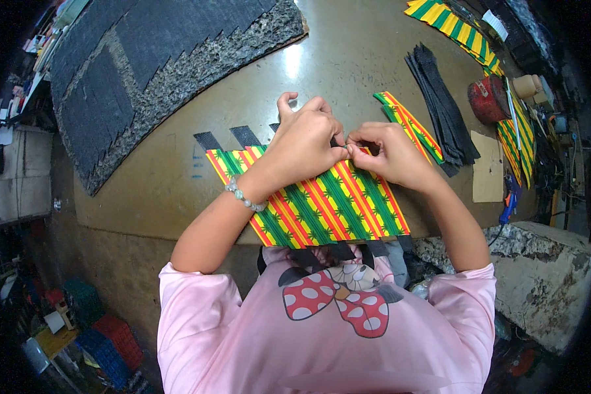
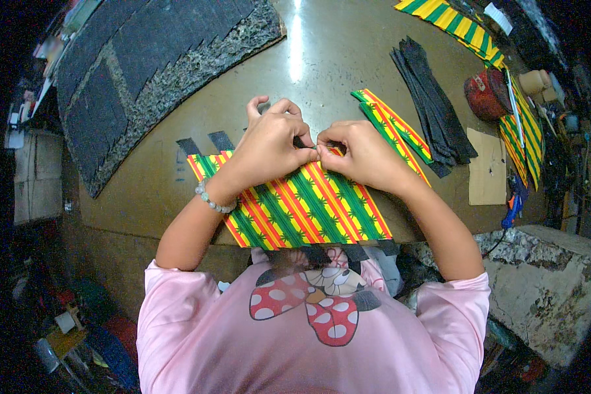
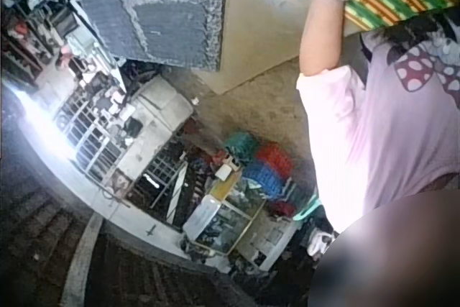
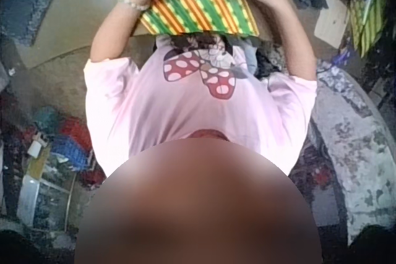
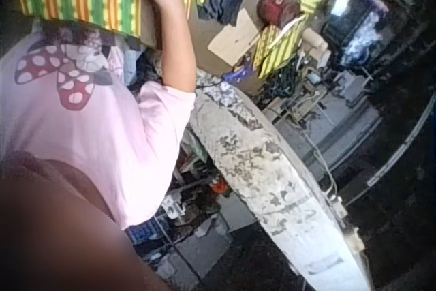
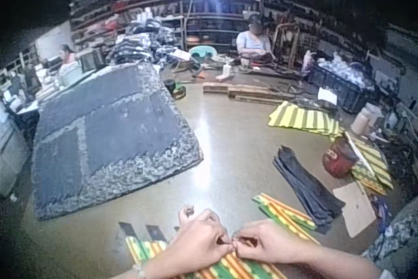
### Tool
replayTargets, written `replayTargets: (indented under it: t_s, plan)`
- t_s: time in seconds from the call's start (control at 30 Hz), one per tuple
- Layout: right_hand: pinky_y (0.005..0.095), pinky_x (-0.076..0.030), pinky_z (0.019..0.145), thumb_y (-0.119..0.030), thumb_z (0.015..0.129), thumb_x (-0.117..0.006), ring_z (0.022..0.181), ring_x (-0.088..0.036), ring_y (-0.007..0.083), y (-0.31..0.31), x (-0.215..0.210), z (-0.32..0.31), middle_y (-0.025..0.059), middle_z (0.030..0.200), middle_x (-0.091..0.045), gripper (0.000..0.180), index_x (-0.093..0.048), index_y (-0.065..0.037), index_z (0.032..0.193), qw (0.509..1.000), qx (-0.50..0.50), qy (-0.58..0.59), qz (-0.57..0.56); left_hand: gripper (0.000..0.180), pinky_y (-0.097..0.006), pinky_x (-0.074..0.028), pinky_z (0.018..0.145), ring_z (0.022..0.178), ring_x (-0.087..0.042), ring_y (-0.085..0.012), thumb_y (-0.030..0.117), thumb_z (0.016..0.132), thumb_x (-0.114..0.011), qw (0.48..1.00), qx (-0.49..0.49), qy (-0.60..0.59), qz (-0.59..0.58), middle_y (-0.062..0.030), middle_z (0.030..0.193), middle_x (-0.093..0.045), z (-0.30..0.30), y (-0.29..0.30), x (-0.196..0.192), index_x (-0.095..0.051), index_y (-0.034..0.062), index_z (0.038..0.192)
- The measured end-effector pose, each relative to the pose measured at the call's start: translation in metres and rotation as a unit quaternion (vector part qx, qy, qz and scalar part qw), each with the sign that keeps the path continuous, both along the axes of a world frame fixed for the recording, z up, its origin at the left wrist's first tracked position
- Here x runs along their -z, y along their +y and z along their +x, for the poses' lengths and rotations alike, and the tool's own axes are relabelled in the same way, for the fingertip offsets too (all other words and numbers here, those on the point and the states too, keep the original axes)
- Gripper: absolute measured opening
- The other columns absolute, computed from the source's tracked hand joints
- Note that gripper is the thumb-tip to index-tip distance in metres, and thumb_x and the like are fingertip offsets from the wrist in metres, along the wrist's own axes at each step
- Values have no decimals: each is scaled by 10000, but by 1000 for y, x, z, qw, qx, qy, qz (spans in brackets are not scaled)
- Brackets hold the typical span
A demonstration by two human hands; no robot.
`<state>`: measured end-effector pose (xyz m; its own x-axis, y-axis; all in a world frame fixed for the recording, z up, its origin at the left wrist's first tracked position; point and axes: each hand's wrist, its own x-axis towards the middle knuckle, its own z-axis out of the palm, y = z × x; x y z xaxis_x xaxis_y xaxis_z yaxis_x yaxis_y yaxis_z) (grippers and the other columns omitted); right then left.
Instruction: The person aligns and presses black fabric strips onto a stack of green and yellow striped fabric pieces on a work table. They repeatedly pick up black strips, position them along the edges, and smooth them down by hand. The person flips the stack to show the patterned side and continues attaching strips.
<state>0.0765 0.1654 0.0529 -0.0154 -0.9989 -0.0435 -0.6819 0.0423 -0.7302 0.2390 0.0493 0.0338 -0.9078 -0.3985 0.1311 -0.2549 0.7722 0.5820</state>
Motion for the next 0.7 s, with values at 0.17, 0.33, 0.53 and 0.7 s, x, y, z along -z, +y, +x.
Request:
replayTargets:
  t_s: [0.17, 0.33, 0.53, 0.7]
  plan:
    - [409, -496, 654, -137, 827, -668, 714, -640, 348, -1, -2, -4, 206, 789, -648, 175, -680, 27, 889, 998, -56, 6, 8, 226, -561, -233, 1053, 1031, -567, -187, 327, 710, -794, 999, 34, -5, -20, -47, 787, -672, 3, -3, 0, -747, 110, 754]
    - [401, -514, 651, -132, 826, -675, 713, -670, 351, -1, -2, -3, 216, 785, -663, 176, -683, 28, 899, 998, -69, 8, 11, 296, -470, -258, 982, 991, -545, -194, 408, 719, -798, 999, 33, -11, -10, 3, 810, -673, 8, -11, -1, -770, 137, 834]
    - [362, -530, 655, -143, 808, -687, 687, -694, 299, 2, -5, -4, 204, 757, -682, 182, -702, 29, 865, 996, -23, -27, 76, 285, -517, -264, 941, 1005, -544, -227, 395, 747, -769, 998, 58, -26, 26, -20, 836, -675, 9, -9, 2, -776, 134, 863]
    - [343, -531, 637, -159, 796, -700, 674, -698, 253, 4, -7, -5, 193, 742, -687, 201, -705, 36, 841, 994, 3, -47, 97, 208, -430, -264, 917, 950, -530, -197, 338, 767, -767, 997, 71, 15, -1, -2, 815, -635, 8, -5, 4, -761, 136, 817]
